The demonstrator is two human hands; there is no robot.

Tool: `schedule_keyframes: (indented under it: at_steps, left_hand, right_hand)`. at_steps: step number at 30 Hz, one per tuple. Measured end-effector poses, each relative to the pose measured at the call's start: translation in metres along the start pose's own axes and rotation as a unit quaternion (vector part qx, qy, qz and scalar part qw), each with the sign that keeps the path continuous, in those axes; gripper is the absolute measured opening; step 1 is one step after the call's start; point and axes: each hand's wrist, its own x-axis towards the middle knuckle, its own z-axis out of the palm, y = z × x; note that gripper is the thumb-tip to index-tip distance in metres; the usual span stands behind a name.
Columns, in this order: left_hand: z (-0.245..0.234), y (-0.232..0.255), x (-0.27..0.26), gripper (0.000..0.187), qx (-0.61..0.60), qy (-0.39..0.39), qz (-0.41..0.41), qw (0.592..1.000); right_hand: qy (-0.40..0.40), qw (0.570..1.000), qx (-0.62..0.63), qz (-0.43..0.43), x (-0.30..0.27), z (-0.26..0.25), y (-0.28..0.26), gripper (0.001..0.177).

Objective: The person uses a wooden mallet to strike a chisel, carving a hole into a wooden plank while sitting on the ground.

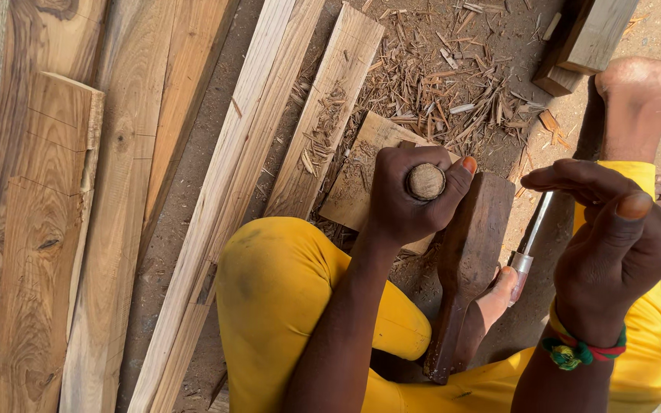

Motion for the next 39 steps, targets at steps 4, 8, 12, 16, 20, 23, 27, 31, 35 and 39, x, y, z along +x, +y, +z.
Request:
schedule_keyframes:
  at_steps: [4,8,12,16,20,23,27,31,35,39]
  left_hand:
    - [0.002,-0.008,-0.002,0.032,0.020,-0.005,0.040,0.999]
    - [0.009,-0.019,-0.019,0.036,0.091,-0.047,-0.038,0.994]
    - [0.024,-0.058,-0.043,0.042,-0.416,-0.026,-0.157,0.895]
    - [0.030,-0.086,-0.048,0.065,-0.287,-0.076,-0.123,0.947]
    - [0.025,-0.055,-0.054,0.074,-0.576,-0.001,-0.251,0.778]
    - [0.034,-0.050,-0.069,0.068,-0.575,0.044,-0.207,0.790]
    - [0.027,-0.063,-0.037,0.073,-0.432,-0.017,-0.160,0.887]
    - [0.046,-0.047,-0.041,0.071,-0.541,0.107,-0.153,0.820]
    - [0.035,-0.080,-0.058,0.071,-0.520,-0.020,-0.146,0.841]
    - [0.034,-0.106,-0.051,0.064,-0.414,-0.061,-0.167,0.893]
  right_hand:
    - [0.024,0.998,-0.065,0.013,0.013,0.003,-0.024,0.076]
    - [-0.083,0.990,-0.088,-0.074,0.032,0.009,-0.057,0.077]
    - [-0.232,0.944,-0.137,-0.191,0.056,0.059,-0.031,0.060]
    - [-0.366,0.884,-0.277,-0.094,0.064,0.084,-0.020,0.060]
    - [-0.260,0.934,-0.175,-0.172,0.051,0.050,-0.040,0.056]
    - [-0.272,0.937,-0.166,-0.141,0.049,0.041,-0.036,0.056]
    - [-0.385,0.879,-0.281,-0.024,0.066,0.083,-0.023,0.063]
    - [-0.254,0.923,-0.232,-0.171,0.053,0.063,-0.031,0.051]
    - [-0.233,0.952,-0.161,-0.117,0.050,0.047,-0.025,0.052]
    - [-0.290,0.935,-0.200,-0.040,0.058,0.085,0.001,0.053]
